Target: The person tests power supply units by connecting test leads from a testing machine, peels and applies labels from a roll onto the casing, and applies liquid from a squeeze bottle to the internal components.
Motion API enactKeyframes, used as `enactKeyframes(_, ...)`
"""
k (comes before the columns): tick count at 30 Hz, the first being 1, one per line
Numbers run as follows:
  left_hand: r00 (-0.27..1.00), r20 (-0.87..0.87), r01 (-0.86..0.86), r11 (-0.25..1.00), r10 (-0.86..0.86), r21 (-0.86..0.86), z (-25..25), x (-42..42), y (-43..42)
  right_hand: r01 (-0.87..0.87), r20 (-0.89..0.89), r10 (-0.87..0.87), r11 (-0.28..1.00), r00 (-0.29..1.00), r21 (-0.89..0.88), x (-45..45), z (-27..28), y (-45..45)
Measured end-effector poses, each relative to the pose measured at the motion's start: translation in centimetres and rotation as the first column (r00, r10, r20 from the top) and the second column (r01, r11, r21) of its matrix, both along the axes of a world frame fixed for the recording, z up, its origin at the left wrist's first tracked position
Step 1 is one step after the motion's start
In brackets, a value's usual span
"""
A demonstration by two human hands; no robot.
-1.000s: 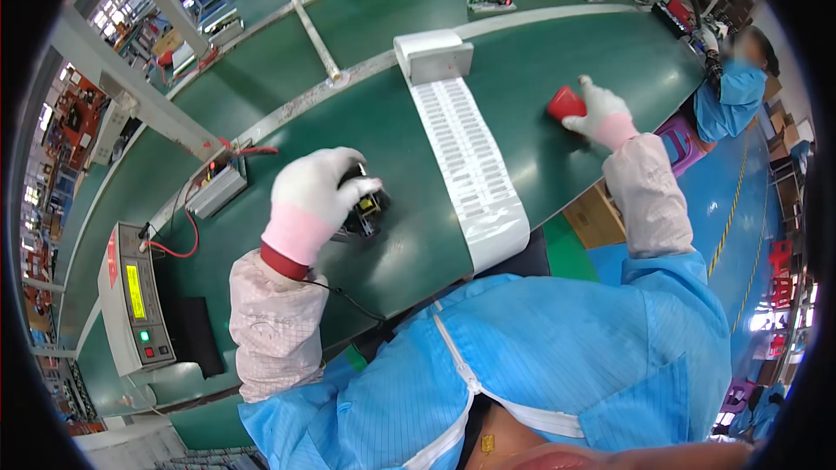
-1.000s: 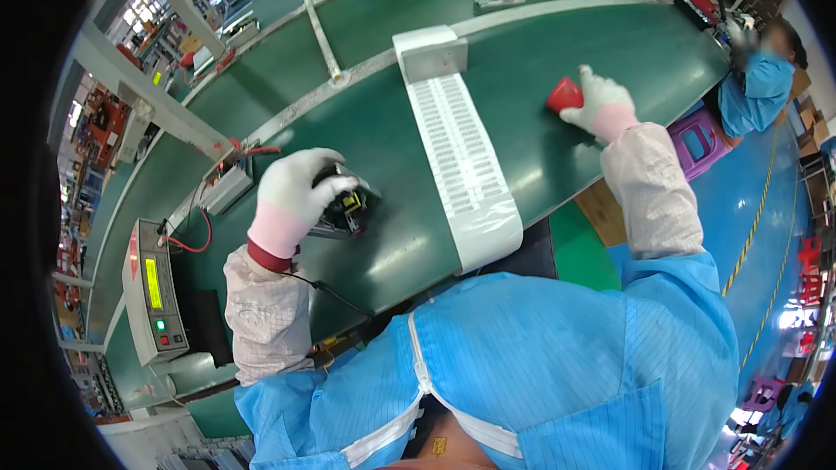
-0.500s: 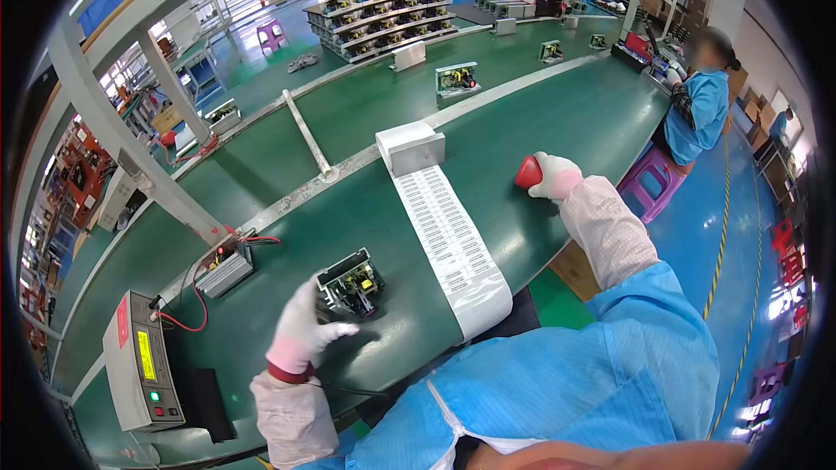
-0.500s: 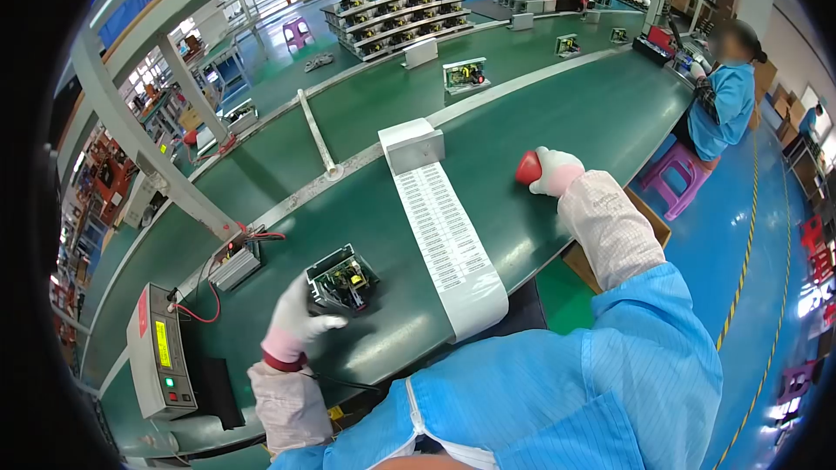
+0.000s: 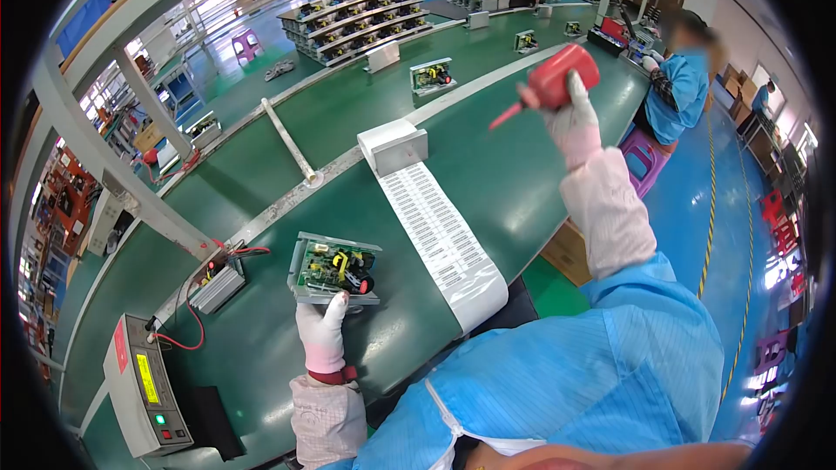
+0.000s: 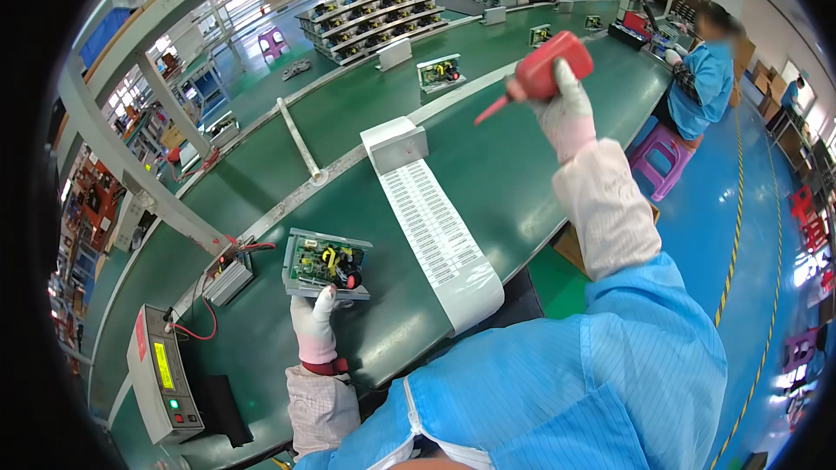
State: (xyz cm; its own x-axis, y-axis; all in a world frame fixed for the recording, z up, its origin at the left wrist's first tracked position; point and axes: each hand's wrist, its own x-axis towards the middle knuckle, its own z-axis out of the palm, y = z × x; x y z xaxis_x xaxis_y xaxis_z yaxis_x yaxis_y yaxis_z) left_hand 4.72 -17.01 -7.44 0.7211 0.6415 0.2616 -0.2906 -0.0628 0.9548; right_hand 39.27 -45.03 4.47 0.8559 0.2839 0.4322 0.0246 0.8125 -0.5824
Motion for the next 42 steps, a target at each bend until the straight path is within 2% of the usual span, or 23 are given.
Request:
enactKeyframes(1, 0.999, 0.027, 0.022, 0.993, -0.019, -0.116, 0.4, 0.1, -0.5, 0.011, -0.001, -0.011, 1.0, 1.0, 0.0, 2.1, 0.5, -0.7)
enactKeyframes(3, 0.996, 0.078, 0.07, 0.936, -0.046, -0.344, 0.8, 0.2, -1.2, 0.062, -0.196, -0.018, 0.973, 0.98, 0.223, 5.4, 1.5, -2.0)
enactKeyframes(4, 0.995, 0.079, 0.077, 0.936, -0.053, -0.345, 0.8, 0.5, -1.2, 0.069, -0.195, -0.025, 0.973, 0.98, 0.222, 5.0, 1.8, -2.2)
enactKeyframes(8, 0.994, 0.077, 0.102, 0.939, -0.081, -0.329, -0.1, 1.3, -1.6, -0.148, -0.046, 0.155, 0.981, 0.987, 0.127, 1.1, 2.3, -0.2)
enactKeyframes(9, 0.995, 0.06, 0.091, 0.943, -0.076, -0.321, -0.4, 1.5, -1.8, -0.167, -0.078, 0.177, 0.98, 0.981, 0.112, -0.5, 1.8, 0.8)
enactKeyframes(11, 0.999, 0.03, 0.035, 0.948, -0.027, -0.318, -0.4, 1.9, -2.2, -0.231, 0.0, 0.231, 0.973, 0.973, 0.005, -5.0, 0.3, 3.7)
enactKeyframes(13, 0.999, -0.033, 0.004, 0.971, -0.013, -0.24, -0.5, 1.9, -2.4, -0.311, 0.069, 0.317, 0.946, 0.946, -0.089, -9.4, -1.7, 6.8)
enactKeyframes(14, 0.999, -0.014, 0.024, 0.973, -0.028, -0.23, -0.7, 1.8, -2.6, -0.358, 0.015, 0.36, 0.929, 0.933, -0.093, -11.4, -3.0, 8.1)
enactKeyframes(17, 1.0, 0.011, 0.023, 0.977, -0.021, -0.213, -1.7, 1.8, -2.5, -0.433, 0.098, 0.453, 0.885, 0.886, -0.171, -15.7, -4.7, 11.4)
enactKeyframes(23, 1.0, 0.019, -0.003, 0.974, 0.008, -0.228, -2.4, 2.0, -2.0, -0.415, 0.229, 0.485, 0.861, 0.844, -0.295, -17.7, -6.5, 14.4)
enactKeyframes(28, 0.998, -0.066, -0.019, 0.992, 0.011, -0.123, -2.6, 1.9, -1.8, -0.393, 0.212, 0.463, 0.868, 0.861, -0.303, -18.3, -6.6, 15.0)
enactKeyframes(33, 0.996, -0.09, -0.022, 0.994, 0.013, -0.106, -2.5, 1.9, -1.9, -0.38, 0.216, 0.455, 0.871, 0.864, -0.312, -18.1, -7.2, 15.1)
enactKeyframes(38, 0.999, -0.033, 0.008, 0.981, -0.015, -0.195, -2.6, 1.9, -2.0, -0.384, 0.198, 0.459, 0.865, 0.866, -0.323, -18.4, -7.0, 14.9)
enactKeyframes(42, 0.999, -0.007, 0.031, 0.979, -0.033, -0.202, -3.1, 2.0, -1.9, -0.37, 0.222, 0.448, 0.873, 0.866, -0.318, -18.5, -7.1, 15.1)
